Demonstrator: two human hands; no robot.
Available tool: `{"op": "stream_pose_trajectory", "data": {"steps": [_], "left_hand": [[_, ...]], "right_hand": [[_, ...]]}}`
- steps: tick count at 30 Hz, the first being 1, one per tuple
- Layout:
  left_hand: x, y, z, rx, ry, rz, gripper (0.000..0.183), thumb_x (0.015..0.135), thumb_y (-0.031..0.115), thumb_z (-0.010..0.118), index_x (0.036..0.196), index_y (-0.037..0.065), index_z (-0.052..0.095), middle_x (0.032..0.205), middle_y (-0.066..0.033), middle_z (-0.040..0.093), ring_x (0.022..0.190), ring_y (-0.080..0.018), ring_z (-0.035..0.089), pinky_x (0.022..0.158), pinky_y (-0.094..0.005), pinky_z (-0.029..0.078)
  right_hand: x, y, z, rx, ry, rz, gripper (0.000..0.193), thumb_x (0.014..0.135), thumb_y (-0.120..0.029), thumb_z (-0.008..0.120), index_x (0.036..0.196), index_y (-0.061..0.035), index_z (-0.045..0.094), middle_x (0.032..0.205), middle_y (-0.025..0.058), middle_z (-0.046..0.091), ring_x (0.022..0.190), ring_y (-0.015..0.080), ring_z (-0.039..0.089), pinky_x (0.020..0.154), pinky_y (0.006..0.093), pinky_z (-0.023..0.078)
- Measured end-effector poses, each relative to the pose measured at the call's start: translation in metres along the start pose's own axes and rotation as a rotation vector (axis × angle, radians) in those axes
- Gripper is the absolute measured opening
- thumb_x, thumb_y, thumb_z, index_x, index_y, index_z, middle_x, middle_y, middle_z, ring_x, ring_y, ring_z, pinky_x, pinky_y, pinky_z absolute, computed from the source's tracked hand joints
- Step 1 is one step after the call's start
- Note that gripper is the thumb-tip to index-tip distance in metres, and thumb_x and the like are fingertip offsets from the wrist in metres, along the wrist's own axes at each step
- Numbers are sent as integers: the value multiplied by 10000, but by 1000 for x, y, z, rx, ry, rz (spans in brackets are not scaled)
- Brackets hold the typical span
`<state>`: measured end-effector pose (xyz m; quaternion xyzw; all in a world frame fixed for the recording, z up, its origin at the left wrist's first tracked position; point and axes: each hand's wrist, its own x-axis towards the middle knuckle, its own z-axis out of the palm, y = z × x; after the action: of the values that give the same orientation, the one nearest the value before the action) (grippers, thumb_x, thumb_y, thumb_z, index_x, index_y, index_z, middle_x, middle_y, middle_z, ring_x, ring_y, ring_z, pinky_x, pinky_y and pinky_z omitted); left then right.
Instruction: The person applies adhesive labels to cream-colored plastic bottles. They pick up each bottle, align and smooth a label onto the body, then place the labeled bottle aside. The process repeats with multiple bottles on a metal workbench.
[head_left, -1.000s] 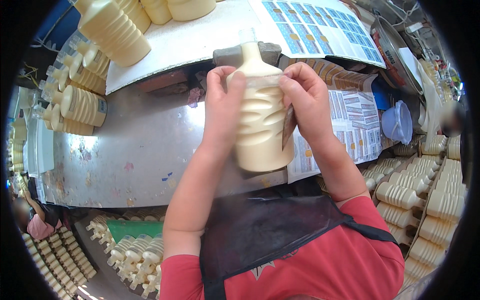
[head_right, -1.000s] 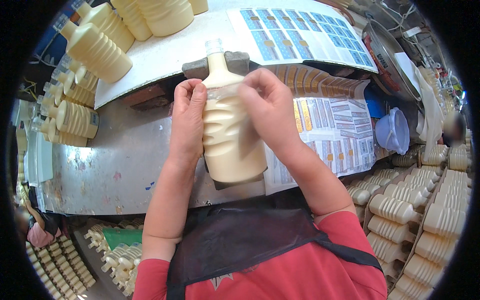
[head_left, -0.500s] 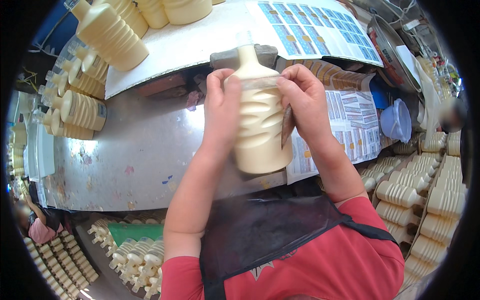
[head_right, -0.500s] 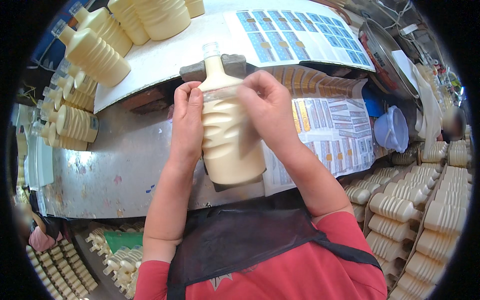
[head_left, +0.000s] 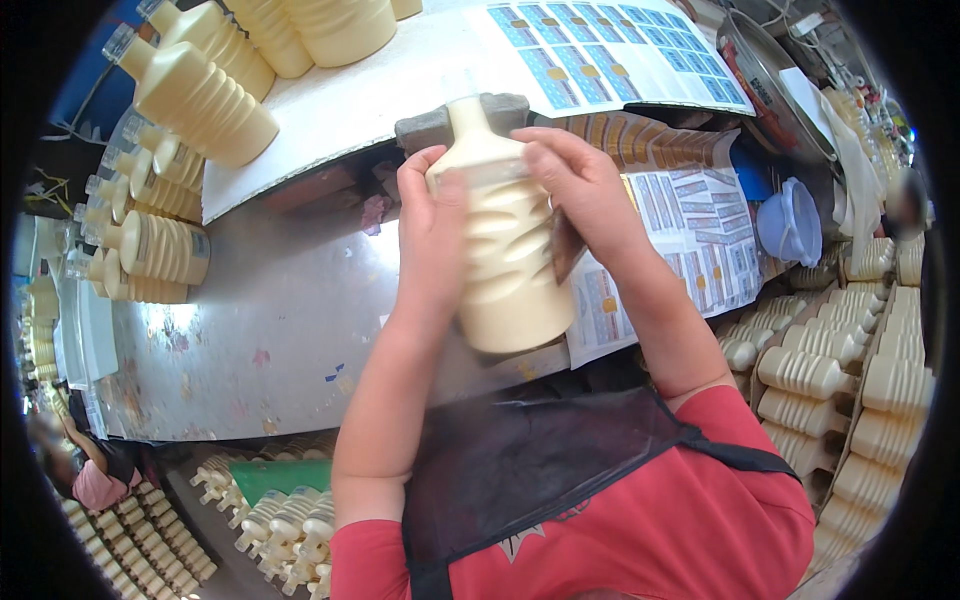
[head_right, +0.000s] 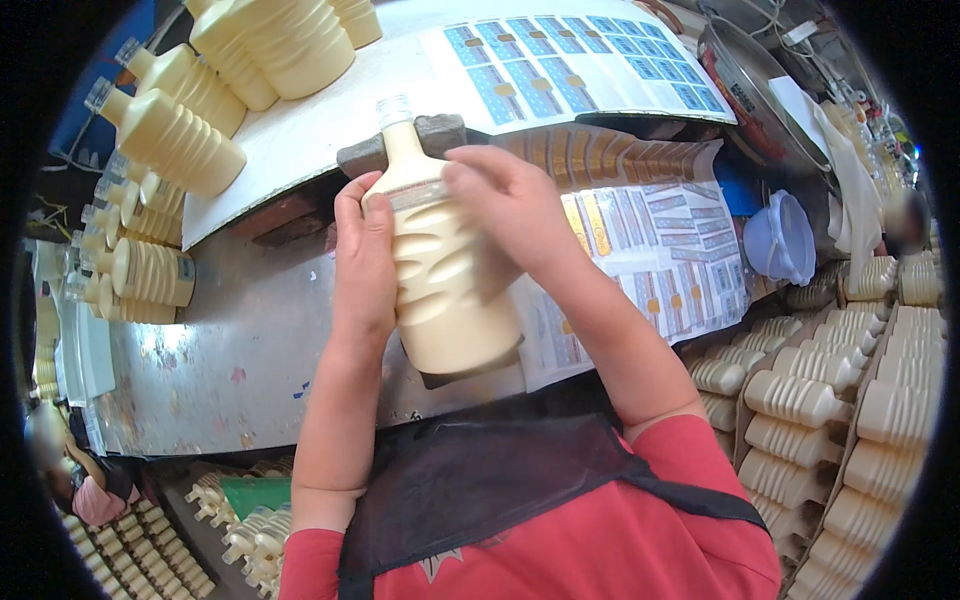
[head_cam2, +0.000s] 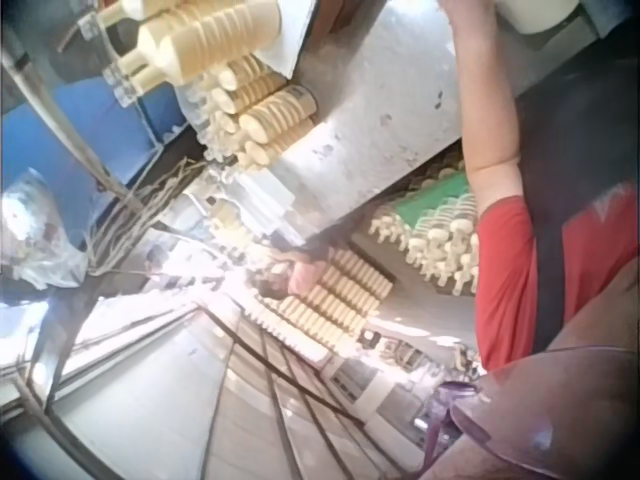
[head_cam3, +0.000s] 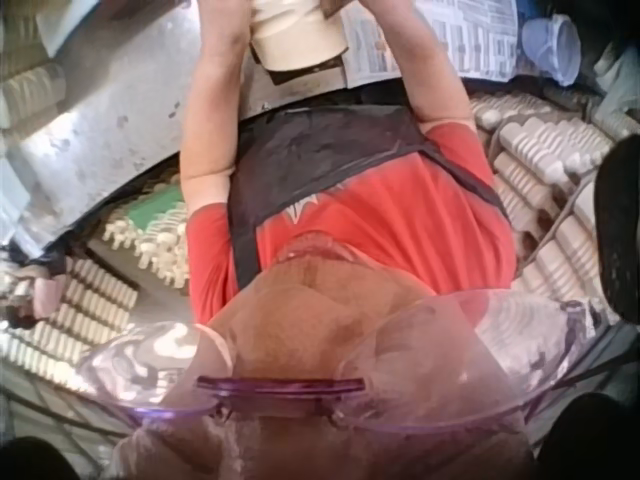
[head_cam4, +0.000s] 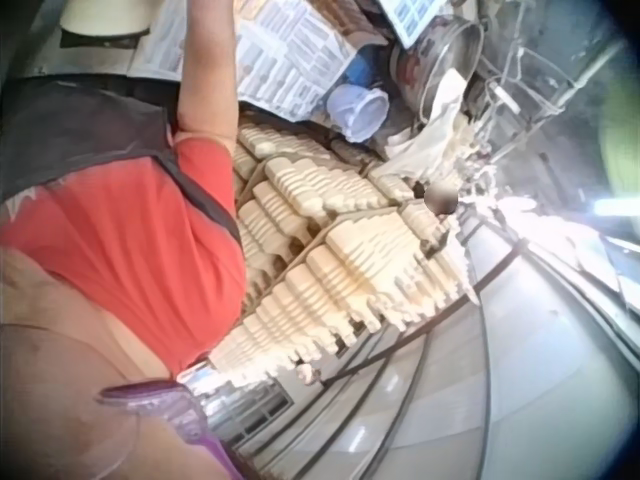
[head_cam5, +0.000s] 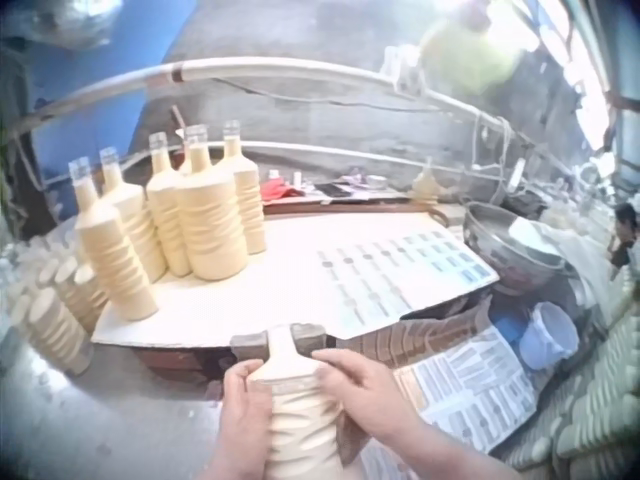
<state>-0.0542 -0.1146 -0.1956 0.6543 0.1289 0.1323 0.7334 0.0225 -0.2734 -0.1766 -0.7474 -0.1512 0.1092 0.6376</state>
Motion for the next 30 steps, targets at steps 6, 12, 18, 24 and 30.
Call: {"op": "stream_pose_trajectory", "data": {"steps": [6,12,18,24,30], "left_hand": [[1,0,-2,-196,-43,-52,369,1120,293,449,1387,38,450,1234,-110,595,1108,-151,589,963,-309,503],[10,3,0,71,-12,-7,504,976,304,688,1329,7,485,1257,-158,604,1142,-212,599,986,-354,501],[8,7,4,115,19,21,507,966,301,697,1320,5,487,1231,-167,617,1106,-218,618,961,-356,515],[9,3,6,85,28,12,494,970,285,692,1320,7,482,1228,-147,610,1101,-204,607,958,-353,513],[13,-8,0,-35,-26,3,401,1057,226,602,1361,23,435,1236,-102,584,1096,-147,586,954,-310,519]], "right_hand": [[5,-5,-11,130,-102,123,407,1024,-299,665,1286,11,696,1067,37,722,993,88,621,881,250,509],[7,5,-2,-36,-49,39,404,980,-345,691,1222,-25,738,1054,107,769,993,148,690,906,309,535],[8,4,-1,19,-33,68,385,966,-326,710,1210,-31,749,1042,109,775,974,150,699,891,302,537],[7,9,0,40,-20,39,375,980,-313,689,1206,-19,746,1048,109,774,975,147,697,889,303,535],[11,4,-13,195,-179,131,382,1057,-263,604,1302,21,679,1111,48,726,997,84,635,886,263,522]]}}
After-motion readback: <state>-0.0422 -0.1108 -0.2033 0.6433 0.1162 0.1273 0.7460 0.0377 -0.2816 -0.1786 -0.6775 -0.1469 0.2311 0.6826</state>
